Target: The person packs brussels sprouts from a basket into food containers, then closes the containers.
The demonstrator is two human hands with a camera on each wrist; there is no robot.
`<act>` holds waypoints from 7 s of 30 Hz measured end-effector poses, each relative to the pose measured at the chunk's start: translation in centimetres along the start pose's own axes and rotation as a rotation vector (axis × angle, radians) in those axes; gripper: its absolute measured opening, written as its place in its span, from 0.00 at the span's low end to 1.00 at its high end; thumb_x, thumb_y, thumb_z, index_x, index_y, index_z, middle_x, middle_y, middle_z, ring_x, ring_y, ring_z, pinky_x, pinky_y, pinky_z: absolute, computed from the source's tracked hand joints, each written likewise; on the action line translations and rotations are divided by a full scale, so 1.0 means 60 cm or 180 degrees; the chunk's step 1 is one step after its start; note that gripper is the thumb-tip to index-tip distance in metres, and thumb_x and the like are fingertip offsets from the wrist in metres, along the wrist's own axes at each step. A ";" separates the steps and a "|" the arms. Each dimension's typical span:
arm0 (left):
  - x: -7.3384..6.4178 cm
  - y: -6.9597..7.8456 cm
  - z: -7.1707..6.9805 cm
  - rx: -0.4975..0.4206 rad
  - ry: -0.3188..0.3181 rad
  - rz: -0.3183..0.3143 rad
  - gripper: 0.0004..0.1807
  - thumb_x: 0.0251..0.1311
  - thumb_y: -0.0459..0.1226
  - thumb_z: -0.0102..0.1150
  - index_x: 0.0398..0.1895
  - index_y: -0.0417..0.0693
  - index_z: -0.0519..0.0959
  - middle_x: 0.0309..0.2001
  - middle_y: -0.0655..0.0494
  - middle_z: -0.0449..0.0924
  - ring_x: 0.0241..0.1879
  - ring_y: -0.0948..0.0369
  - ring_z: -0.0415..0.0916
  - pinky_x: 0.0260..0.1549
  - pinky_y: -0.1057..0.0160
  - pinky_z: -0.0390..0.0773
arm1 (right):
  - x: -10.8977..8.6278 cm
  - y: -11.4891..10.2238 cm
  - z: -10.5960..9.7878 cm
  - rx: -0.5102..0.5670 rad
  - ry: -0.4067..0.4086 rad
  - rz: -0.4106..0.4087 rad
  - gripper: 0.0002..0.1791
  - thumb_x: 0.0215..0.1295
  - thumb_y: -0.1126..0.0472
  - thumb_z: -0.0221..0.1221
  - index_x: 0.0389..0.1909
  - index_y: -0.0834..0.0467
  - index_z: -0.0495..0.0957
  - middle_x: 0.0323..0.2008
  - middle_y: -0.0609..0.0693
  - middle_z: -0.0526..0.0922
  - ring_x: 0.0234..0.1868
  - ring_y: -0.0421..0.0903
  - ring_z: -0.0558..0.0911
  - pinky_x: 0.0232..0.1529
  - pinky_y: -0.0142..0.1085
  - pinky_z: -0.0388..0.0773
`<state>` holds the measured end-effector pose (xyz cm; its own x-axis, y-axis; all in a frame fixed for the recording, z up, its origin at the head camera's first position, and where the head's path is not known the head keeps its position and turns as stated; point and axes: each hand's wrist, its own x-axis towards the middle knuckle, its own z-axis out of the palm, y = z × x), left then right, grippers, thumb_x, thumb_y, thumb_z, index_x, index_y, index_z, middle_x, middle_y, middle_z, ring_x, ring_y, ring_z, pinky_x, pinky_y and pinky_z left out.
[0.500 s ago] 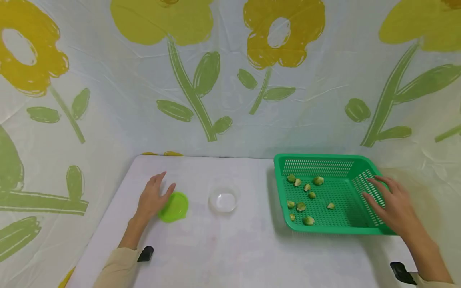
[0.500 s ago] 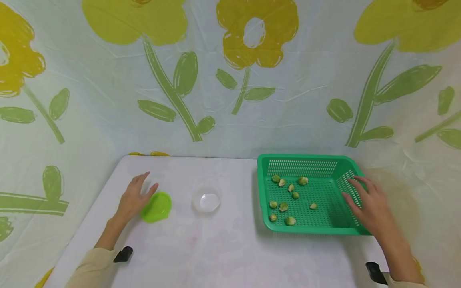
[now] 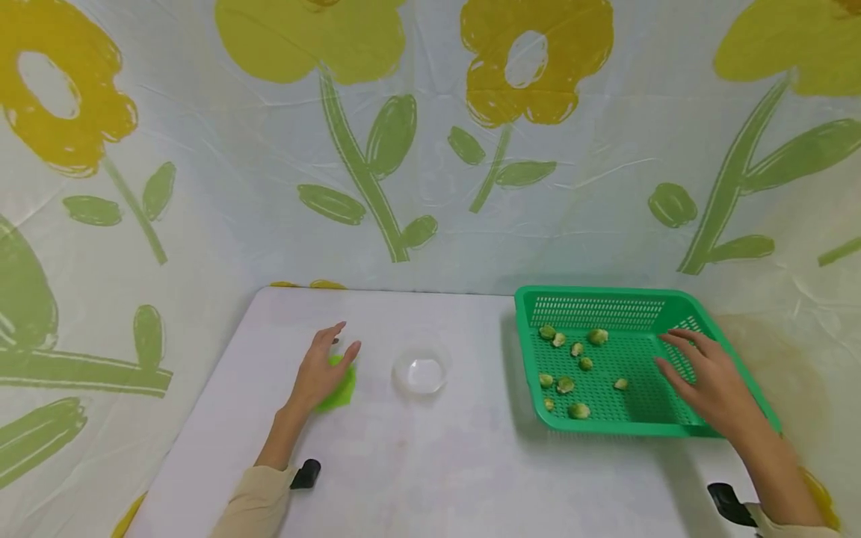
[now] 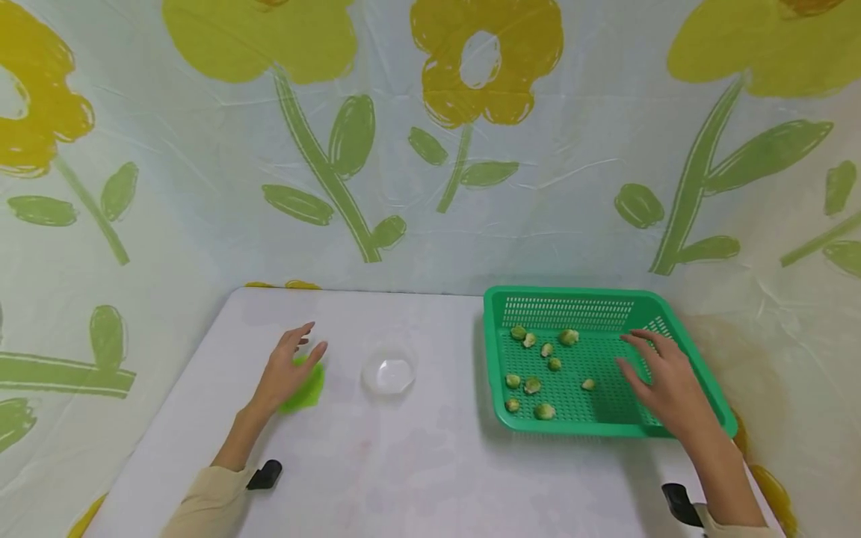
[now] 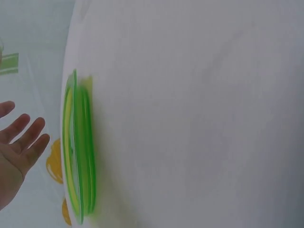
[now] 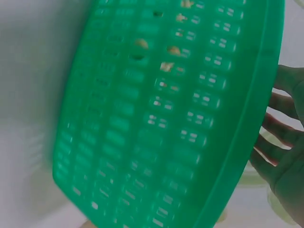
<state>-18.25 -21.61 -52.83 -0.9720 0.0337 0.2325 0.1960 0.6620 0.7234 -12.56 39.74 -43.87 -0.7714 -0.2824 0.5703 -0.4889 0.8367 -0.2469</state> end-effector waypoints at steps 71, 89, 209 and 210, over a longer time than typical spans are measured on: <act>-0.028 0.111 0.121 -0.0937 -0.1066 -0.0195 0.63 0.49 0.54 0.81 0.83 0.52 0.51 0.74 0.47 0.61 0.73 0.45 0.60 0.69 0.40 0.63 | 0.047 -0.104 0.133 0.1065 -0.1982 0.0090 0.15 0.59 0.77 0.67 0.48 0.72 0.80 0.44 0.64 0.83 0.43 0.62 0.83 0.40 0.48 0.84; -0.033 0.106 0.126 -0.0983 -0.1060 -0.0233 0.63 0.50 0.54 0.80 0.83 0.55 0.50 0.76 0.47 0.58 0.75 0.46 0.57 0.71 0.40 0.62 | 0.049 -0.102 0.133 0.1058 -0.1798 0.0067 0.12 0.59 0.76 0.69 0.43 0.67 0.82 0.36 0.52 0.82 0.36 0.49 0.80 0.37 0.43 0.83; -0.035 0.111 0.119 -0.1195 -0.1165 -0.0215 0.62 0.53 0.54 0.78 0.84 0.53 0.47 0.80 0.45 0.49 0.78 0.47 0.51 0.72 0.37 0.58 | 0.162 -0.395 0.349 0.2340 -0.0588 0.0310 0.12 0.63 0.73 0.69 0.46 0.70 0.82 0.41 0.61 0.82 0.43 0.57 0.84 0.46 0.50 0.85; -0.034 0.110 0.119 -0.1201 -0.1162 -0.0192 0.62 0.53 0.53 0.78 0.84 0.53 0.47 0.80 0.45 0.49 0.78 0.47 0.51 0.72 0.37 0.57 | 0.162 -0.396 0.351 0.2333 -0.0625 0.0286 0.12 0.63 0.72 0.69 0.46 0.70 0.82 0.40 0.61 0.82 0.43 0.56 0.84 0.47 0.50 0.85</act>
<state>-15.92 -11.96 -53.20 -0.9517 0.3069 -0.0096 0.1059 0.3576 0.9279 -17.01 7.26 -48.96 -0.8457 -0.3637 0.3906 -0.5133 0.3542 -0.7817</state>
